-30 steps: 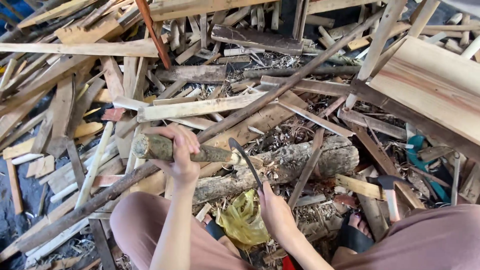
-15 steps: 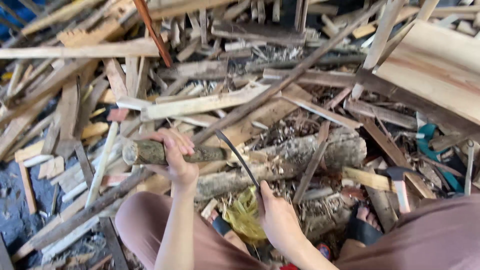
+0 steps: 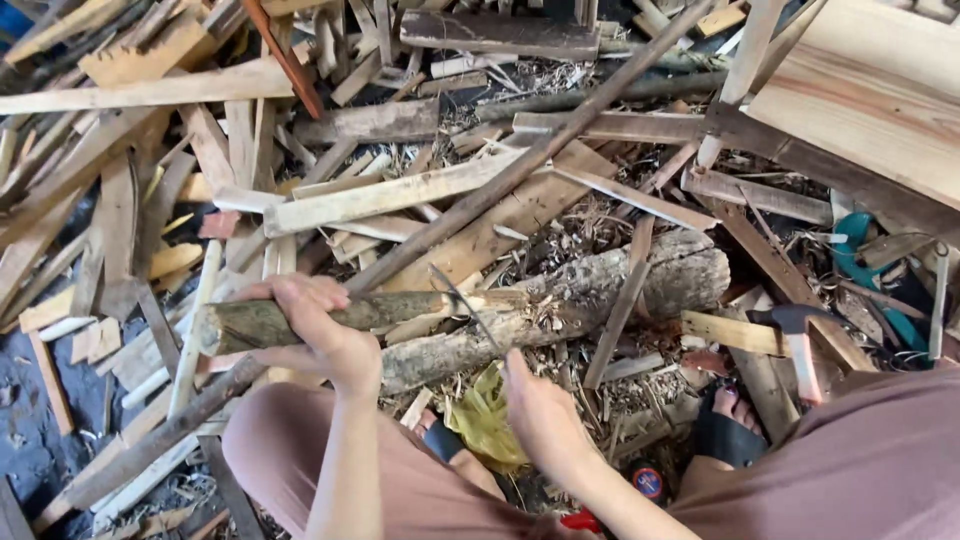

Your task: Whittling a wooden branch with a small knife while sitting on the floor

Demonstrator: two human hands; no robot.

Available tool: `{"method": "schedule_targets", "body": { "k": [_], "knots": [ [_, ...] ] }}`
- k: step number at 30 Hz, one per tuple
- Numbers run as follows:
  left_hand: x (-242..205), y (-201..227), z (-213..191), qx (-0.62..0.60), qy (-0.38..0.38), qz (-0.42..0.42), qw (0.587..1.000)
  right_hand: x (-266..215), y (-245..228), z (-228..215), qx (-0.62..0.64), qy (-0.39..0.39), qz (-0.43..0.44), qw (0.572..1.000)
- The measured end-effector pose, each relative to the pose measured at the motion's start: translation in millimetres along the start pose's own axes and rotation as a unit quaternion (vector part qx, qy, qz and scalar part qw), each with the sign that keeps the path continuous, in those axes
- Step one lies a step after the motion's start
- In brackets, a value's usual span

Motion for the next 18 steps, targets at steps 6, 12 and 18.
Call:
{"method": "schedule_targets", "body": {
  "k": [6, 12, 18],
  "knots": [
    [-4, -13, -15, 0.088, 0.101, -0.020, 0.991, -2, 2, 38, 0.499, 0.016, 0.221, 0.838],
    [-4, -2, -6, 0.083, 0.082, 0.010, 0.993, -16, 25, 20, 0.561, 0.102, 0.273, 0.775],
    [1, -8, -17, 0.083, 0.117, -0.031, 0.989, -6, 1, 35, 0.618, -0.049, 0.213, 0.755]
  ]
}}
Point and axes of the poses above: each hand's wrist, its own x-axis towards the middle knuckle, its own z-axis out of the palm, y = z × x, the point moved 6 cm from there along x, towards the middle knuckle, and after that the axes turned 7 degrees about -z, right-handed, at the moved point
